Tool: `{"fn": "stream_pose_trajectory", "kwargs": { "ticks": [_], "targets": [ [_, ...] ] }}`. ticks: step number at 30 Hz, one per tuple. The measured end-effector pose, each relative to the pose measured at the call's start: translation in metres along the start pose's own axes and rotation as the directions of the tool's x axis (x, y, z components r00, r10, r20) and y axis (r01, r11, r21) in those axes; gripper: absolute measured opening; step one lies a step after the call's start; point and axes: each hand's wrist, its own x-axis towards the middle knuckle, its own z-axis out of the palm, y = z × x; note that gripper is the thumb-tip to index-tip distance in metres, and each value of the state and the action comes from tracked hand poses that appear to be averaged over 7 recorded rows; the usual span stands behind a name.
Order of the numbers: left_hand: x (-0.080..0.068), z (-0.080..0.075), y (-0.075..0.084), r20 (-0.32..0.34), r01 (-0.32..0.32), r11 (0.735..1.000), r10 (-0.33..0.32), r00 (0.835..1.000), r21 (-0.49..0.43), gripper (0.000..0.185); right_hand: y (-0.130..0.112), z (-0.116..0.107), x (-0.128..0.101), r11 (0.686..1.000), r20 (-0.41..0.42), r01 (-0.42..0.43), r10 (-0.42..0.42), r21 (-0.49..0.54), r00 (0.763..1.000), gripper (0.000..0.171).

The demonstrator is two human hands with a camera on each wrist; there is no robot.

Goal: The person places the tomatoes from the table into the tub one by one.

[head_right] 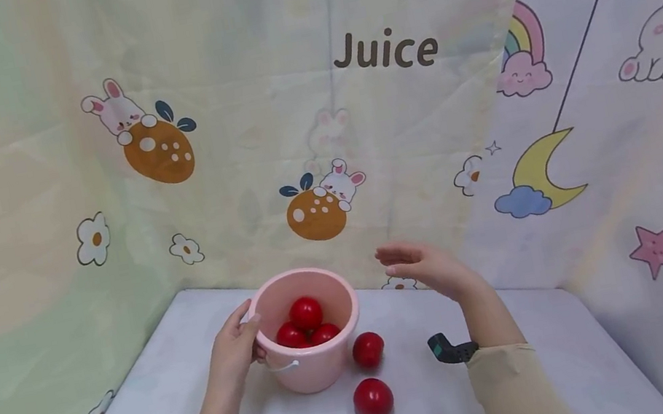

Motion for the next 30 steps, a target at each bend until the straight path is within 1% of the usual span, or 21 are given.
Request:
{"fn": "stream_pose_trajectory", "kwargs": {
  "ticks": [3,5,10,15,19,22,27,30],
  "targets": [
    [0.001,-0.001,-0.001,-0.002,-0.003,1.0,0.003,1.0,-0.005,0.055,0.026,0.004,-0.006,1.0,-0.008,-0.011,0.011,-0.001,1.0,0.062],
    [0.001,-0.001,-0.001,-0.005,-0.004,1.0,0.004,1.0,-0.006,0.055,0.042,0.012,-0.009,0.999,-0.013,-0.037,0.037,0.004,0.999,0.064],
    [0.001,-0.001,-0.002,-0.004,0.003,1.0,-0.003,1.0,-0.012,0.055,0.079,0.044,-0.013,0.993,-0.012,-0.113,0.114,0.025,0.993,0.068],
    [0.001,0.0,-0.002,-0.003,0.002,1.0,-0.002,1.0,-0.017,0.053,0.106,0.076,-0.009,0.985,0.012,-0.156,0.156,0.068,0.988,0.071],
    [0.001,0.0,-0.001,-0.006,0.002,1.0,-0.002,1.0,-0.014,0.054,0.117,0.093,-0.004,0.981,0.02,-0.167,0.166,0.098,0.986,0.075],
    [0.001,0.0,-0.001,-0.003,0.009,1.0,-0.009,1.0,-0.013,0.054,0.122,0.101,-0.003,0.977,0.026,-0.18,0.179,0.113,0.984,0.079],
    [0.0,0.001,-0.001,0.001,0.009,1.0,-0.009,1.0,-0.016,0.054,0.128,0.109,-0.002,0.977,0.016,-0.194,0.193,0.093,0.981,0.083],
    [0.001,0.0,0.0,0.0,0.009,1.0,-0.009,1.0,-0.014,0.054,0.129,0.112,-0.002,0.978,0.005,-0.195,0.195,0.073,0.981,0.083]
  ]
}}
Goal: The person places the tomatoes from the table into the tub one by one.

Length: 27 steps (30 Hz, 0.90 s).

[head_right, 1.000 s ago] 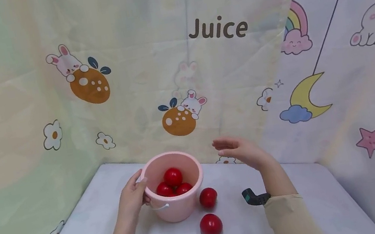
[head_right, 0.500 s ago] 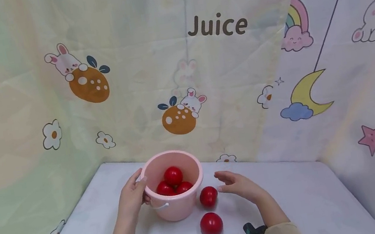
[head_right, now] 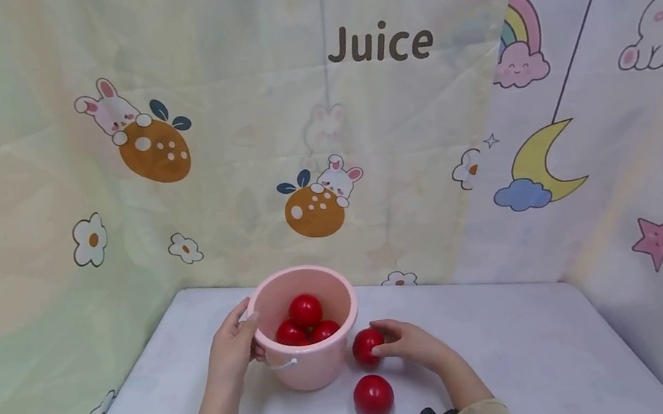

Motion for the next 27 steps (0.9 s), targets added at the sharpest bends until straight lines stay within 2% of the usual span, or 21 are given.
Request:
{"fn": "stream_pose_trajectory", "kwargs": {
  "ticks": [10,27],
  "targets": [
    [0.0002,0.0012,0.0002,-0.008,-0.009,1.0,0.009,1.0,0.012,0.053,0.0017,0.0075,0.0042,0.999,-0.018,-0.002,0.001,-0.042,1.0,0.075],
    [-0.0003,0.0016,-0.0005,-0.01,-0.022,1.0,0.022,1.0,0.014,0.053,0.0051,0.0069,0.0063,0.999,-0.02,-0.014,0.013,-0.039,1.0,0.078]
  ]
}}
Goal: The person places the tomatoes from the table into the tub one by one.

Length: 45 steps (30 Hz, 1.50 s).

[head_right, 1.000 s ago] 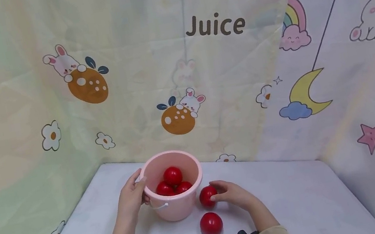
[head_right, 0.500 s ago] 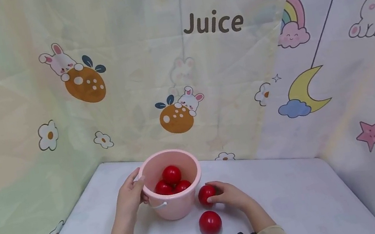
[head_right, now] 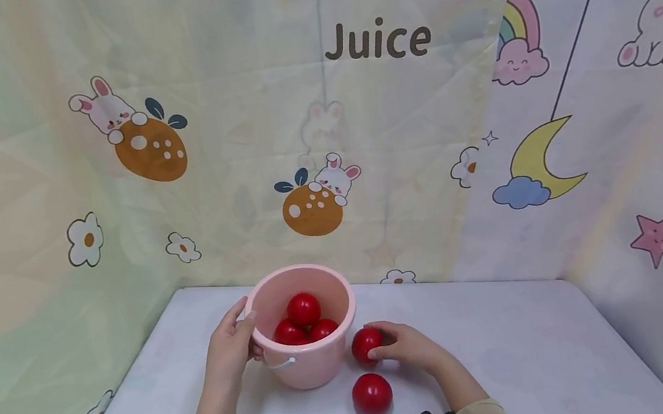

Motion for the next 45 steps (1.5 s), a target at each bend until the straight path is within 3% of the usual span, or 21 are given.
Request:
{"fn": "stream_pose_trajectory", "kwargs": {
  "ticks": [7,14,26,40,45],
  "targets": [
    [0.0,0.0,-0.001,0.001,-0.023,1.0,0.023,1.0,-0.008,0.052,0.001,0.0,0.0,1.0,0.002,0.002,-0.002,0.001,1.0,0.078],
    [0.001,0.0,-0.001,0.005,-0.004,1.0,0.004,1.0,-0.007,0.052,0.0,-0.001,-0.003,1.0,-0.012,-0.011,0.011,-0.003,1.0,0.074],
    [0.001,0.0,-0.001,0.004,-0.002,1.0,0.002,1.0,-0.007,0.053,-0.003,-0.018,-0.008,1.0,-0.036,-0.001,0.001,0.003,0.999,0.065],
    [0.0,-0.001,0.001,0.002,0.007,1.0,-0.007,1.0,-0.004,0.054,-0.051,-0.056,-0.01,0.999,-0.071,0.03,-0.027,0.04,0.997,0.071],
    [0.0,-0.001,0.001,0.003,0.011,1.0,-0.011,1.0,-0.006,0.054,-0.074,-0.071,-0.009,0.995,-0.057,0.082,-0.079,0.056,0.995,0.072]
  ]
}}
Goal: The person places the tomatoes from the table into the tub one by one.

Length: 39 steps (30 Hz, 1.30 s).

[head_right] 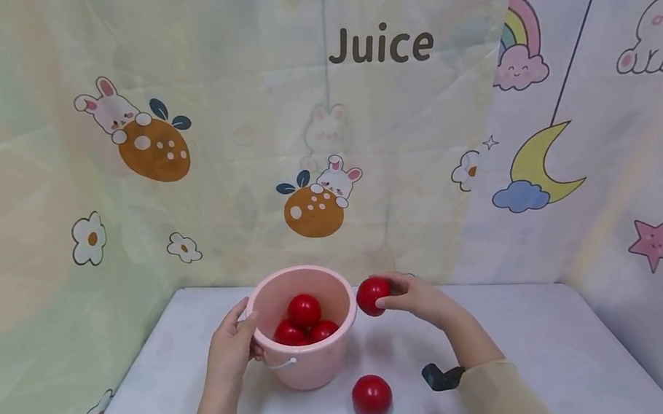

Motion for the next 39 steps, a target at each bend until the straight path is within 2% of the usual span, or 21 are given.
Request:
{"fn": "stream_pose_trajectory", "kwargs": {
  "ticks": [8,17,23,32,39],
  "targets": [
    [0.001,-0.001,-0.001,0.005,-0.031,0.999,0.031,1.0,0.01,0.052,-0.037,-0.016,0.008,0.993,0.036,0.118,-0.117,-0.028,0.992,0.069],
    [0.001,0.0,-0.001,-0.005,-0.011,1.0,0.011,1.0,0.01,0.052,-0.073,-0.012,0.017,0.995,0.061,0.086,-0.083,-0.057,0.995,0.073],
    [0.001,0.0,-0.001,0.003,-0.011,1.0,0.011,1.0,0.002,0.053,-0.09,0.0,0.026,0.995,0.086,0.047,-0.039,-0.091,0.996,0.071],
    [0.001,-0.001,0.0,0.01,-0.017,1.0,0.017,1.0,-0.003,0.053,-0.107,0.033,0.052,0.987,0.215,0.138,-0.117,-0.086,0.97,0.06],
    [0.002,-0.001,-0.001,0.0,-0.026,1.0,0.026,1.0,-0.005,0.052,-0.118,0.064,0.07,0.968,0.303,0.161,-0.097,-0.193,0.948,0.051]
  ]
}}
